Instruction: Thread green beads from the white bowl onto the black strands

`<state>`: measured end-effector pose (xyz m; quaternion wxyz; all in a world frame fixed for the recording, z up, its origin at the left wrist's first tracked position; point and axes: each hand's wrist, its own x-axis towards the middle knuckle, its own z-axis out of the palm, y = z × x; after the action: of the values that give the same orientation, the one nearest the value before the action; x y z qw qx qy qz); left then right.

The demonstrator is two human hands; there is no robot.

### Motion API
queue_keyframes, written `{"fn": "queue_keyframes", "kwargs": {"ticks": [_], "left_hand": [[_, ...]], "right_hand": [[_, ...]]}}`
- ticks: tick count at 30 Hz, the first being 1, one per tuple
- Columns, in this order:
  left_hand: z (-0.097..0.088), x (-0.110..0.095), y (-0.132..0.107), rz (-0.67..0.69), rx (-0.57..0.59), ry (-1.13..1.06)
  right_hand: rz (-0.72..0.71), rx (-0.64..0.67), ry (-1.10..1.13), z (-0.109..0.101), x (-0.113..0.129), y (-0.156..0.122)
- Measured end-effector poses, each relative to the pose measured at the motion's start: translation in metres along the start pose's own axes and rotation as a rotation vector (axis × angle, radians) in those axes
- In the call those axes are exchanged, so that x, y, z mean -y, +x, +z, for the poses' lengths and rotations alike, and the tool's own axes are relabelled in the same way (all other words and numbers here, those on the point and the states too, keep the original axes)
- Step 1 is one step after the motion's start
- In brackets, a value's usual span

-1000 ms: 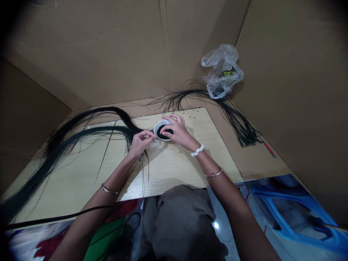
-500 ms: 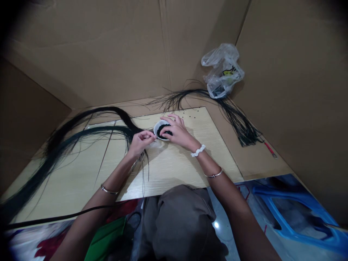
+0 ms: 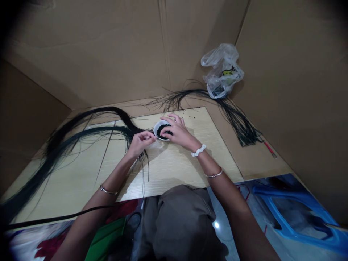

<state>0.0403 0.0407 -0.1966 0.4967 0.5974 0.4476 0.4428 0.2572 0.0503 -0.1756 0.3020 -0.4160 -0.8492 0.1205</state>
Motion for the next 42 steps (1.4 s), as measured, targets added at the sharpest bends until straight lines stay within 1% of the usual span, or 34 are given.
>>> {"fn": "queue_keyframes", "kwargs": {"ticks": [7,14,19,22,30,36,42], "left_hand": [[-0.001,0.001,0.001,0.005,0.01,-0.009],[-0.001,-0.001,0.0,-0.013,0.024,-0.006],[-0.001,-0.001,0.0,-0.004,0.037,-0.014],[0.0,-0.002,0.0,-0.011,0.01,-0.005],[0.003,-0.008,-0.004,0.005,-0.079,-0.02],[0.004,-0.012,-0.006,0.018,-0.092,-0.031],[0.006,-0.014,-0.007,0.02,-0.102,-0.033]], "right_hand": [[-0.016,-0.001,-0.023,0.001,0.0,0.0],[-0.03,0.027,-0.009,-0.002,0.003,-0.001],[-0.026,0.003,0.023,0.001,0.0,0.0],[-0.002,-0.008,0.092,0.004,-0.003,0.001],[0.153,-0.021,0.447,0.007,-0.003,0.004],[0.141,-0.035,0.589,0.007,-0.002,0.005],[0.126,-0.05,0.633,0.009,-0.002,0.006]]}}
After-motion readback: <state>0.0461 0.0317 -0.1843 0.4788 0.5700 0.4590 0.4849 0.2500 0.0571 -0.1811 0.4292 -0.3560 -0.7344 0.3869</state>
